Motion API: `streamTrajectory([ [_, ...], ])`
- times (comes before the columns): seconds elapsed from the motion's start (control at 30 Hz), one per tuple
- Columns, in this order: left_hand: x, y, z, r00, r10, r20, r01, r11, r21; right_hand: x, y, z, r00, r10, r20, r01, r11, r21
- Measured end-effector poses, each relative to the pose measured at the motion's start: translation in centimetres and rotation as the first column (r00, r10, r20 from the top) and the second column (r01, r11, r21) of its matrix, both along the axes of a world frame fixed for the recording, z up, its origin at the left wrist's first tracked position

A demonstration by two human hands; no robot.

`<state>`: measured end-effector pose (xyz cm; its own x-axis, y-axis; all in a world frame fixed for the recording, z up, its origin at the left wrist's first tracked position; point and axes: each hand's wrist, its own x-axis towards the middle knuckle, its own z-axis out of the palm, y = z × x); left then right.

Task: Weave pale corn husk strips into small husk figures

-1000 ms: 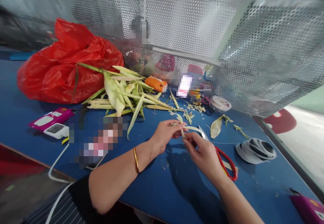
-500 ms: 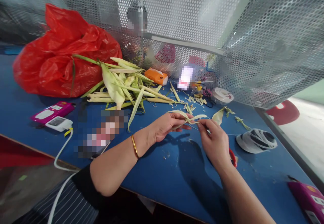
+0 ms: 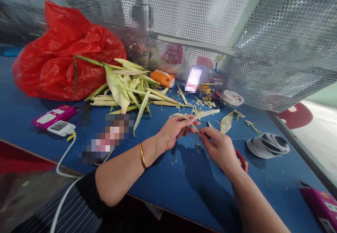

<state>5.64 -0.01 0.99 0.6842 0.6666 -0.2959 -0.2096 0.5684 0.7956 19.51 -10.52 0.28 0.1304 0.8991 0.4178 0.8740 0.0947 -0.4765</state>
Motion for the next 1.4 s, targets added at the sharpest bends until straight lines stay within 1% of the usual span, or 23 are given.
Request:
streamTrajectory([
  [0.07,-0.1,0.1,0.1,1.000,-0.010,-0.002,0.010,1.000,-0.014,0.0,-0.1,0.0,0.999,-0.002,0.039,0.002,1.000,0.012],
  [0.13,-0.2,0.1,0.3,1.000,-0.010,-0.017,0.010,1.000,0.002,0.0,-0.4,0.2,0.992,-0.099,0.072,0.086,0.982,0.169],
  [0.17,-0.3,0.0,0.3,0.999,-0.010,-0.032,0.011,0.999,0.032,0.0,-0.7,0.4,0.982,-0.169,0.080,0.141,0.949,0.281],
  [0.2,-0.3,-0.1,0.4,0.999,-0.016,-0.052,0.020,0.997,0.079,0.0,-0.9,0.6,0.966,-0.243,0.084,0.192,0.899,0.393],
  [0.23,-0.2,-0.3,0.4,0.996,-0.030,-0.079,0.041,0.990,0.138,-0.1,-1.1,0.8,0.947,-0.308,0.087,0.232,0.849,0.475],
  [0.27,-0.2,-0.6,0.4,0.992,-0.056,-0.112,0.079,0.976,0.205,-0.1,-1.2,0.9,0.932,-0.349,0.100,0.252,0.820,0.513],
  [0.3,-0.1,-0.9,0.3,0.984,-0.091,-0.152,0.130,0.954,0.271,0.0,-1.2,1.0,0.926,-0.357,0.122,0.252,0.826,0.505],
  [0.33,0.0,-1.2,0.2,0.971,-0.132,-0.199,0.193,0.924,0.331,-0.1,-1.2,1.1,0.932,-0.335,0.138,0.240,0.856,0.458],
  [0.4,0.1,-1.8,-0.2,0.934,-0.201,-0.297,0.316,0.853,0.416,-0.1,-0.8,1.0,0.970,-0.221,0.101,0.183,0.938,0.293],
  [0.43,0.2,-2.1,-0.5,0.911,-0.228,-0.344,0.373,0.811,0.450,-0.2,-0.5,0.9,0.988,-0.151,0.035,0.141,0.968,0.209],
  [0.5,0.3,-2.4,-0.9,0.871,-0.260,-0.417,0.459,0.732,0.504,-0.4,-0.2,0.7,0.989,-0.049,-0.138,0.063,0.993,0.097],
  [0.53,0.3,-2.5,-1.0,0.858,-0.265,-0.439,0.484,0.703,0.521,-0.6,-0.2,0.6,0.977,-0.020,-0.213,0.037,0.996,0.075],
  [0.6,0.3,-2.5,-1.1,0.850,-0.259,-0.459,0.497,0.684,0.534,-1.1,-0.4,0.7,0.954,-0.001,-0.300,0.033,0.994,0.102],
  [0.67,0.3,-2.3,-0.9,0.866,-0.229,-0.445,0.456,0.729,0.511,-1.6,-0.8,0.9,0.952,-0.019,-0.305,0.078,0.980,0.182],
  [0.7,0.3,-2.2,-0.7,0.881,-0.210,-0.424,0.416,0.771,0.482,-1.8,-1.1,1.0,0.961,-0.031,-0.275,0.098,0.967,0.235],
  [0.77,0.2,-2.0,-0.3,0.917,-0.186,-0.353,0.322,0.869,0.376,-2.3,-1.4,1.1,0.991,-0.040,-0.131,0.086,0.928,0.364],
  [0.83,0.1,-1.7,0.1,0.950,-0.179,-0.255,0.240,0.943,0.231,-2.7,-1.4,1.0,0.995,-0.027,0.095,-0.019,0.888,0.459],
  [0.9,-0.1,-1.3,0.4,0.973,-0.155,-0.169,0.173,0.980,0.096,-2.9,-1.1,0.6,0.952,-0.017,0.305,-0.134,0.874,0.467],
  [0.97,-0.3,-1.1,0.6,0.988,-0.108,-0.111,0.107,0.994,-0.007,-3.0,-0.8,0.2,0.914,-0.043,0.404,-0.158,0.879,0.451],
  [1.03,-0.4,-0.9,0.8,0.994,-0.077,-0.076,0.071,0.994,-0.078,-3.0,-0.6,0.0,0.896,-0.080,0.436,-0.137,0.885,0.444],
  [1.2,-0.3,-0.7,1.1,0.999,-0.035,0.003,0.035,0.984,-0.173,-3.0,-0.5,-0.1,0.833,-0.121,0.540,-0.156,0.885,0.439],
  [1.3,-0.3,-0.4,1.1,0.994,-0.020,0.106,0.046,0.965,-0.258,-3.1,-0.3,-0.5,0.860,-0.066,0.505,-0.175,0.893,0.415],
  [1.4,-0.2,-0.1,0.9,0.984,-0.016,0.176,0.075,0.941,-0.330,-2.9,0.0,-1.1,0.934,0.006,0.356,-0.159,0.902,0.401],
])
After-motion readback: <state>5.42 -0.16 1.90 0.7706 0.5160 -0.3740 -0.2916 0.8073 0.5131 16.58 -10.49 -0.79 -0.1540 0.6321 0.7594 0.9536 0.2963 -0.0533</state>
